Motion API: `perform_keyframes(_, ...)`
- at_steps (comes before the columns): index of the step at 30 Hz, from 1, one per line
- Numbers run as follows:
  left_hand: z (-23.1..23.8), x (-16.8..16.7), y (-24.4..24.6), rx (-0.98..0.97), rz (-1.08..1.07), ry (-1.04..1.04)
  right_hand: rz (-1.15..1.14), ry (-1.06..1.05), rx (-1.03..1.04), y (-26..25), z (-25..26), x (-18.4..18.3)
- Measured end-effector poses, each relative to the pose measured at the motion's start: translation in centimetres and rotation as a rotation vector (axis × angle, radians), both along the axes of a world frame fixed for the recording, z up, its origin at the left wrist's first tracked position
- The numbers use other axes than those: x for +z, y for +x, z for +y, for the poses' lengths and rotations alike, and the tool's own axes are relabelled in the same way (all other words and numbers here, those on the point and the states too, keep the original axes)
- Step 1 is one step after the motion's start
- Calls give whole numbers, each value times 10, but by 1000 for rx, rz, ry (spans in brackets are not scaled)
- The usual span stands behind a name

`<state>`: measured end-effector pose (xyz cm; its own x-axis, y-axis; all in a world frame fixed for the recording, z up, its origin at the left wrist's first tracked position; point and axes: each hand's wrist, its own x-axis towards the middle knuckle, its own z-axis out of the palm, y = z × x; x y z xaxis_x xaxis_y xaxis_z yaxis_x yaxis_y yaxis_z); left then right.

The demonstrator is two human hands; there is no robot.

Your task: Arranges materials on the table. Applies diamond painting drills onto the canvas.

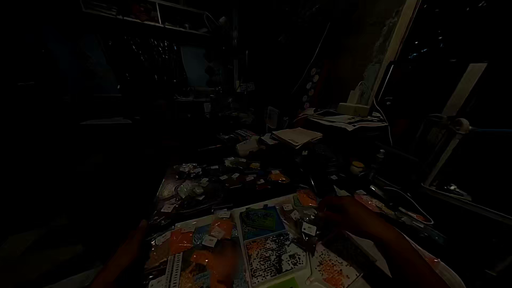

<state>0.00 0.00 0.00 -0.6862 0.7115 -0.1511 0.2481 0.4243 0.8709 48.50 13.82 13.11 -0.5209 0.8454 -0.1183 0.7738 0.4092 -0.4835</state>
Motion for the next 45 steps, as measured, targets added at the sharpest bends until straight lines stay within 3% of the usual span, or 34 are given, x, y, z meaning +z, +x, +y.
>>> perform_keyframes(6, -3, 7, 5, -83, 110, -10, -133, -87, -41, -27, 6, -14)
perform_keyframes(13, 4, 5, 4, -99, 132, -41, 147, -209, 28, -17, 16, -16)
perform_keyframes(26, 5, 8, 3, -52, 111, -72, 204, -142, -38, -19, 39, -11)
perform_keyframes(31, 3, 31, 11, 103, 515, 229, 326, -66, 26, -35, 22, 6)
perform_keyframes(34, 8, 55, 36, -14, 660, 457, 405, -19, 91, -63, 2, 13)
perform_keyframes(38, 15, 79, 112, -497, 370, 512, 463, 89, 267, -111, -22, 9)
perform_keyframes(40, 16, 78, 143, -648, 308, 569, 480, 199, 354, -136, -32, 4)
perform_keyframes(45, 19, 72, 152, -512, 232, 758, 578, 374, 431, -178, -39, -1)
